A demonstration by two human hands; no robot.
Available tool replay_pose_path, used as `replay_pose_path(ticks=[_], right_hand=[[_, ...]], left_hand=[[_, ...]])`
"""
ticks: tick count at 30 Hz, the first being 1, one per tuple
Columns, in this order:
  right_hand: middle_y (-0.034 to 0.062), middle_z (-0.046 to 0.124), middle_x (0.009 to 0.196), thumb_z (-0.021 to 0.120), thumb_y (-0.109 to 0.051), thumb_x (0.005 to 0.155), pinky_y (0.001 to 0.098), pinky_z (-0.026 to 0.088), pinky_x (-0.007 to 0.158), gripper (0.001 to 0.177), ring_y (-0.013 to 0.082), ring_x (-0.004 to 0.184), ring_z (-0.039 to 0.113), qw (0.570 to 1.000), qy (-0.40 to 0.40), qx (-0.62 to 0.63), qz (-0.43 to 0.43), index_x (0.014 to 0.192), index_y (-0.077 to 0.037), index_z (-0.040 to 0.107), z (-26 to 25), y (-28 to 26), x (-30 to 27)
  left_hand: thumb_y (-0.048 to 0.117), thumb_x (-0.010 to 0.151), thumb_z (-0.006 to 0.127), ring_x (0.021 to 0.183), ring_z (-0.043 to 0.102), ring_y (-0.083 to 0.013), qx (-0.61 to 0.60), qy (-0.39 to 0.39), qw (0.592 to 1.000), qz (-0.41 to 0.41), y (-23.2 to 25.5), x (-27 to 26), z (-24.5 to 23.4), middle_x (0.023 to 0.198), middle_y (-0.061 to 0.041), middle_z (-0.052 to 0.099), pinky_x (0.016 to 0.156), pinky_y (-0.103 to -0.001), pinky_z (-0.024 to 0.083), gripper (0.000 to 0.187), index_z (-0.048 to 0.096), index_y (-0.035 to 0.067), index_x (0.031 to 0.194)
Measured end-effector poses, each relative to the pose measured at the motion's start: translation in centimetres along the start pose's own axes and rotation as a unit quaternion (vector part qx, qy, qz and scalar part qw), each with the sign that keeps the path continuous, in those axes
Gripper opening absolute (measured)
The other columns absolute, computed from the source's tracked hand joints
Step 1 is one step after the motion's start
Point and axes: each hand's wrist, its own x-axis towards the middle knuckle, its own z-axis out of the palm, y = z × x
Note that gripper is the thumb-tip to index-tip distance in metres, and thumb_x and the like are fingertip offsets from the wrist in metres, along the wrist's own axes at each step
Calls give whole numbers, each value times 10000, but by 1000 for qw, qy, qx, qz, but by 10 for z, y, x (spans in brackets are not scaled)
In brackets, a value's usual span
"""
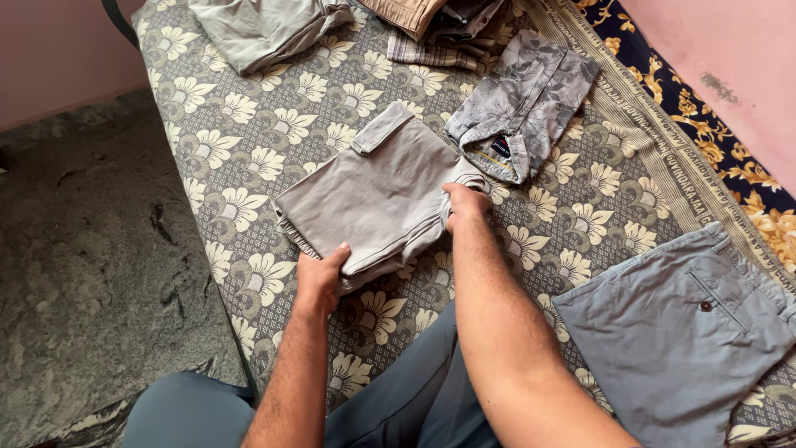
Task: The person folds pairs of trousers and shirts by laying them out on a bed, smoothing the fabric by hand, and folding them into rectangular shapes.
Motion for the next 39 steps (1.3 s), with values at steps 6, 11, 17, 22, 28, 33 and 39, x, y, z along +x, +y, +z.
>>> replay_pose_path(ticks=[6, 11, 17, 22, 28, 33, 39], right_hand=[[225, 708, 1137, 669, 54, 811, 363, 643, 820, 359, 290, 948, 761, 995, 4, -23, -96, 1162, 93, 608, 1, -22, -29], [193, 744, 1029, 692, 75, 783, 343, 604, 687, 230, 289, 822, 750, 973, -33, 78, -215, 1012, 61, 674, -32, -56, -37], [145, 735, 1180, 707, 115, 753, 426, 593, 938, 502, 305, 1059, 730, 917, -82, 244, -304, 1247, 41, 656, -141, -98, -41], [119, 700, 1285, 712, 110, 788, 396, 578, 1004, 539, 276, 1154, 699, 893, -9, 193, -407, 1309, 5, 626, -260, -136, -45], [118, 685, 1339, 684, 115, 814, 394, 554, 1082, 558, 266, 1223, 684, 872, 22, 164, -461, 1358, 14, 613, -391, -161, -29], [97, 687, 1337, 689, 120, 855, 382, 529, 1093, 512, 246, 1238, 667, 865, 87, 92, -485, 1348, 4, 615, -477, -156, 0], [96, 705, 1252, 694, 73, 865, 408, 549, 1031, 410, 260, 1165, 685, 904, 181, 56, -384, 1262, -13, 638, -514, -124, 9]], left_hand=[[38, 917, 687, 1031, 723, -285, -2, 0, 993, 116, 20, -37, 12, 1257, -245, 672, 880, -443, 618, 485, 463, -38, 1340], [43, 934, 632, 912, 762, -337, -51, -61, 987, 139, 48, -86, 29, 1181, -290, 704, 791, -428, 684, 442, 467, -27, 1339], [26, 915, 576, 900, 753, -302, -87, -199, 962, 168, 79, -161, 77, 1162, -207, 685, 622, -430, 688, 477, 421, 97, 1361], [-48, 916, 531, 970, 720, -318, -123, -375, 909, 132, 66, -203, 151, 1214, -208, 650, 680, -471, 681, 503, 382, 88, 1377], [-123, 873, 452, 1089, 706, -349, -148, -440, 877, 128, 10, -272, 251, 1317, -200, 604, 776, -445, 689, 621, 334, 103, 1439], [-116, 897, 506, 1170, 677, -299, 6, -347, 928, 131, -50, -316, 289, 1391, -196, 586, 948, -417, 636, 787, 229, 169, 1577], [-10, 938, 474, 1135, 719, -302, 84, -398, 913, -2, -85, -303, 283, 1368, -176, 622, 952, -417, 649, 764, 204, 236, 1609]])
